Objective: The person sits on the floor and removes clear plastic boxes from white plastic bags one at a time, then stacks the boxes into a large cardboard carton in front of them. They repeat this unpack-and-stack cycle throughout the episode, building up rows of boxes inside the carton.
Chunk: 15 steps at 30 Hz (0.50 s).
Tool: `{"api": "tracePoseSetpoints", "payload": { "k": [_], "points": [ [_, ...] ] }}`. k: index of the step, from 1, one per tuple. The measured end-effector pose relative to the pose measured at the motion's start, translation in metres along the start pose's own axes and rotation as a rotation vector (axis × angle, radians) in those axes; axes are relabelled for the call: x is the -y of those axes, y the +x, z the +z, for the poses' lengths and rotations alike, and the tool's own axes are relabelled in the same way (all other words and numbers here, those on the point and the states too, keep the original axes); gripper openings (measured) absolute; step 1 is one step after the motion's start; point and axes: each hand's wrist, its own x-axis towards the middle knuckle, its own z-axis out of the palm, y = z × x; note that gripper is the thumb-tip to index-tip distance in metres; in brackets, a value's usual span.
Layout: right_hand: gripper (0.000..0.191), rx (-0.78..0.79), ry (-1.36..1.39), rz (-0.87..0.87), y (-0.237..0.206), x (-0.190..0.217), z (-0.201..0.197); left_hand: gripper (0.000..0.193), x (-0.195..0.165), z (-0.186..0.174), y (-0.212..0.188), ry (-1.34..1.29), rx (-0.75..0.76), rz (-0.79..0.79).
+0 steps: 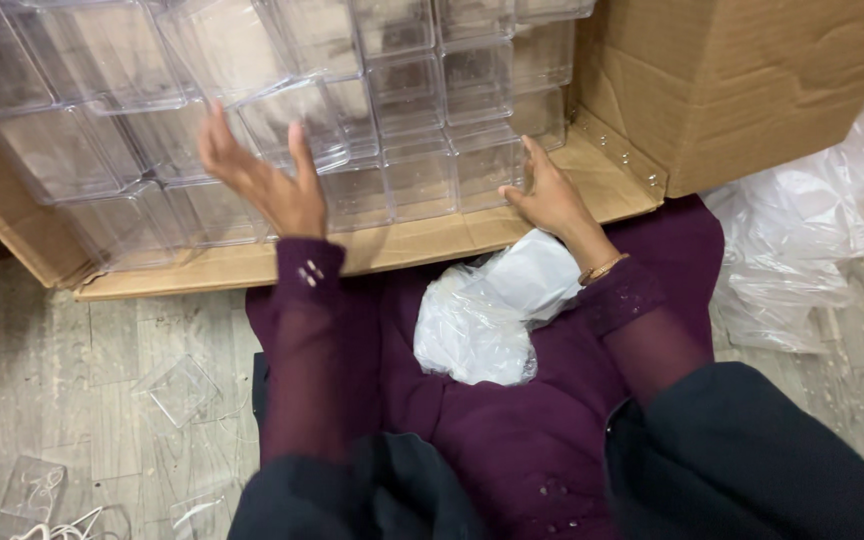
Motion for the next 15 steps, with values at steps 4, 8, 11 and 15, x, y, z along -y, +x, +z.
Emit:
{"api": "tracePoseSetpoints", "payload": {
  "k": [4,8,11,15],
  "points": [
    [0.084,-0.086,-0.043,-0.124,-0.005,0.007,0.002,0.119,0.002,0.038,0.058,0.219,-0.003,0.155],
    [0.075,-0.103,-0.066,-0.092,-0.008,0.009,0.001,0.104,-0.021,0.065,0.055,0.479,0.216,-0.208],
    [0.064,-0.190,-0.046,-0.129,-0.008,0.009,0.000,0.104,-0.030,0.066,0.047,0.517,0.136,-0.120],
    [0.055,-0.305,-0.033,-0.190,-0.010,0.009,0.003,0.114,-0.032,0.064,0.046,0.495,0.040,0.001]
  ]
}}
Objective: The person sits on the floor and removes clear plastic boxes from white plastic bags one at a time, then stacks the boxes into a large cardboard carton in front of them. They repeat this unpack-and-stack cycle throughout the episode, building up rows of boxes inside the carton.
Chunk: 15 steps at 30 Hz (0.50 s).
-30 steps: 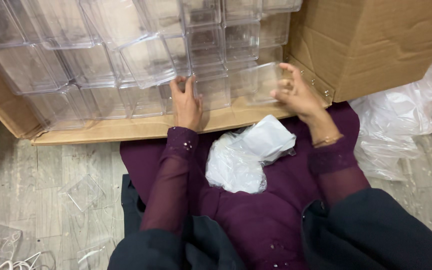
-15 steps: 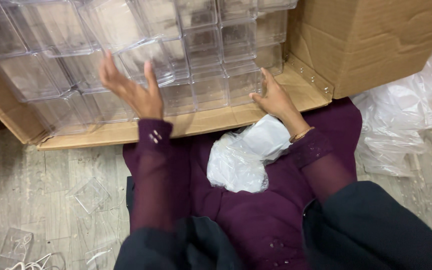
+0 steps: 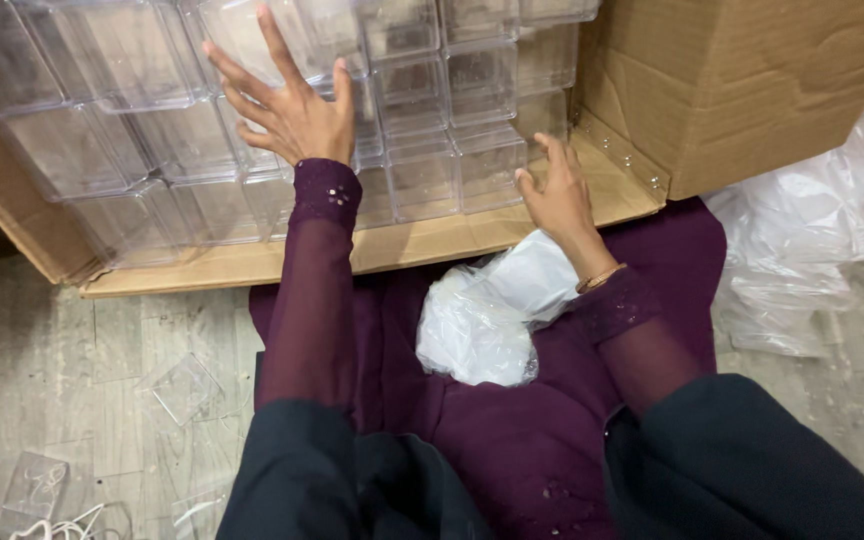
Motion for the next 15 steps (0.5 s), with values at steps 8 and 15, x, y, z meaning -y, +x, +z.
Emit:
{"api": "tracePoseSetpoints", "payload": {
  "k": [8,15],
  "points": [
    [0.049,-0.083,0.036,-0.016,-0.003,0.005,0.000,0.109,-0.003,0.006,-0.014,0.028,0.055,-0.048],
    [0.044,-0.127,0.062,-0.003,-0.003,0.011,-0.003,0.097,-0.002,-0.011,0.001,0.017,0.110,-0.049]
  ]
}}
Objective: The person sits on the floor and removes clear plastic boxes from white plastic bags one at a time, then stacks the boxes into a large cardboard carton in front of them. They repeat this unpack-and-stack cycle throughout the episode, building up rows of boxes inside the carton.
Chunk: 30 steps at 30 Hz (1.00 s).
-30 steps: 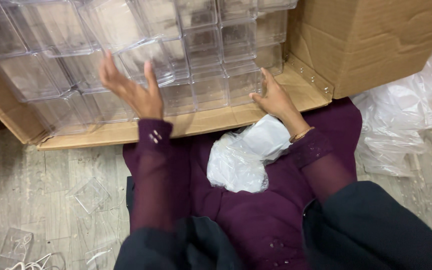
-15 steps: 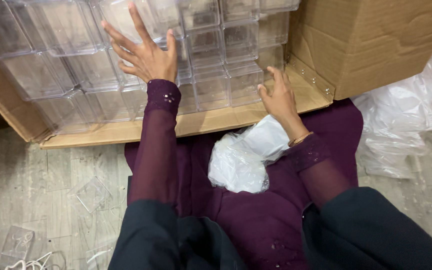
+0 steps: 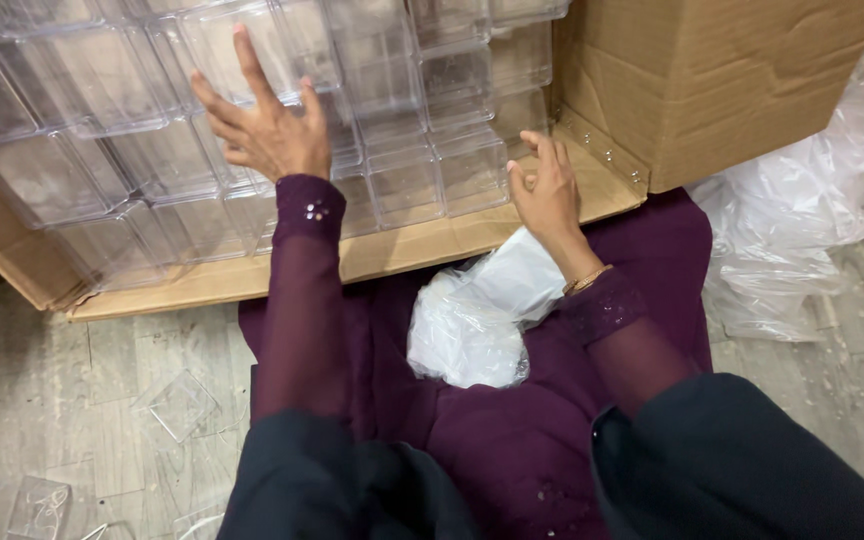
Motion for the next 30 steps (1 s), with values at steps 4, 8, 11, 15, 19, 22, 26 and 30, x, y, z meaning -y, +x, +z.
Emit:
{"api": "tracePoseSetpoints", "payload": {
  "k": [4,8,11,15,19,22,26,30],
  "points": [
    [0.043,-0.016,0.011,-0.001,0.000,-0.004,0.002,0.094,0.006,-0.041,-0.022,-0.154,-0.032,0.145],
    [0.038,-0.074,0.047,0.030,-0.001,-0.016,0.007,0.097,0.006,-0.080,-0.069,-0.407,0.024,0.587],
    [0.034,-0.151,0.096,0.007,0.003,-0.028,0.008,0.092,-0.018,-0.082,-0.097,-0.373,0.218,0.862],
    [0.036,-0.054,0.503,0.315,0.012,-0.042,0.001,0.092,-0.053,-0.069,-0.121,-0.341,0.468,0.981],
    [0.043,0.186,0.608,0.375,0.012,-0.044,-0.006,0.059,-0.052,-0.062,-0.129,-0.474,0.533,1.012],
    [0.050,0.285,0.523,0.262,0.008,-0.037,-0.009,0.046,-0.032,-0.060,-0.129,-0.461,0.429,0.909],
    [0.050,0.273,0.216,-0.043,0.004,-0.026,-0.016,0.042,-0.007,-0.040,-0.097,-0.381,0.311,0.620],
    [0.036,0.051,0.344,0.076,0.007,-0.024,-0.017,0.061,-0.013,-0.003,-0.040,-0.212,0.223,0.662]
  ]
}}
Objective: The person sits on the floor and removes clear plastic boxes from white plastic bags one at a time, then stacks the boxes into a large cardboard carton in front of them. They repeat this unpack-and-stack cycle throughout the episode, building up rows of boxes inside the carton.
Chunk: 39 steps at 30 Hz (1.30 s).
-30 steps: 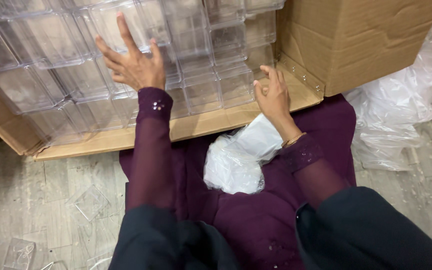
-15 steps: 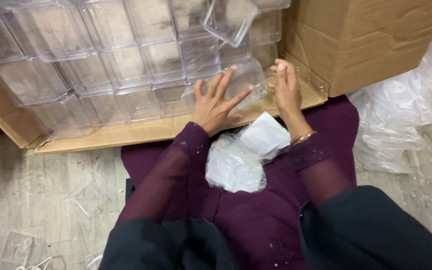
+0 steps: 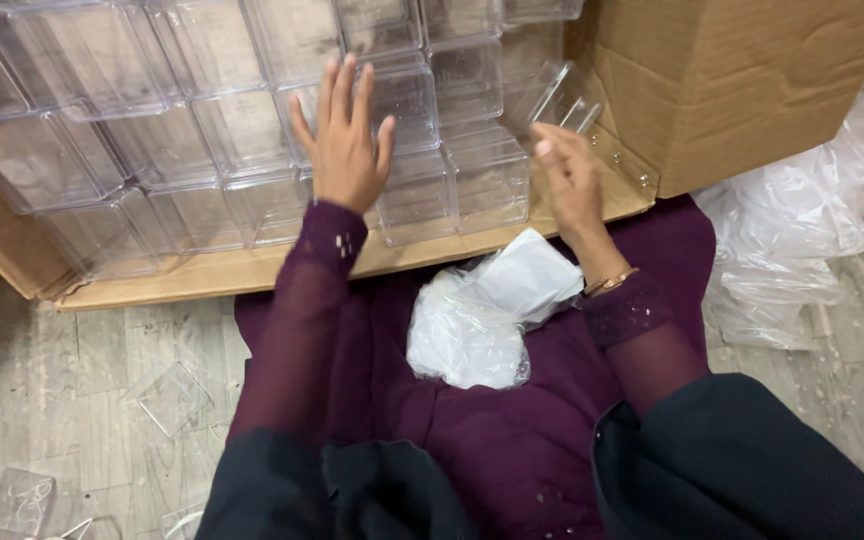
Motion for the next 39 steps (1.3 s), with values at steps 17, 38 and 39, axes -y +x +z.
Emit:
{"api": "tracePoseSetpoints", "payload": {
  "k": [17,38,39],
  "points": [
    [0.115,0.079,-0.122,0.050,0.065,-0.073,-0.007,0.042,0.011,-0.103,-0.035,-1.119,-0.132,-0.301],
    [0.070,-0.103,0.484,0.075,-0.013,0.049,-0.069,0.091,-0.019,-0.044,-0.099,-1.018,0.351,-0.300],
    [0.069,-0.006,0.391,0.099,-0.015,0.051,-0.065,0.091,-0.020,-0.044,-0.098,-1.007,0.354,-0.291]
  ]
}}
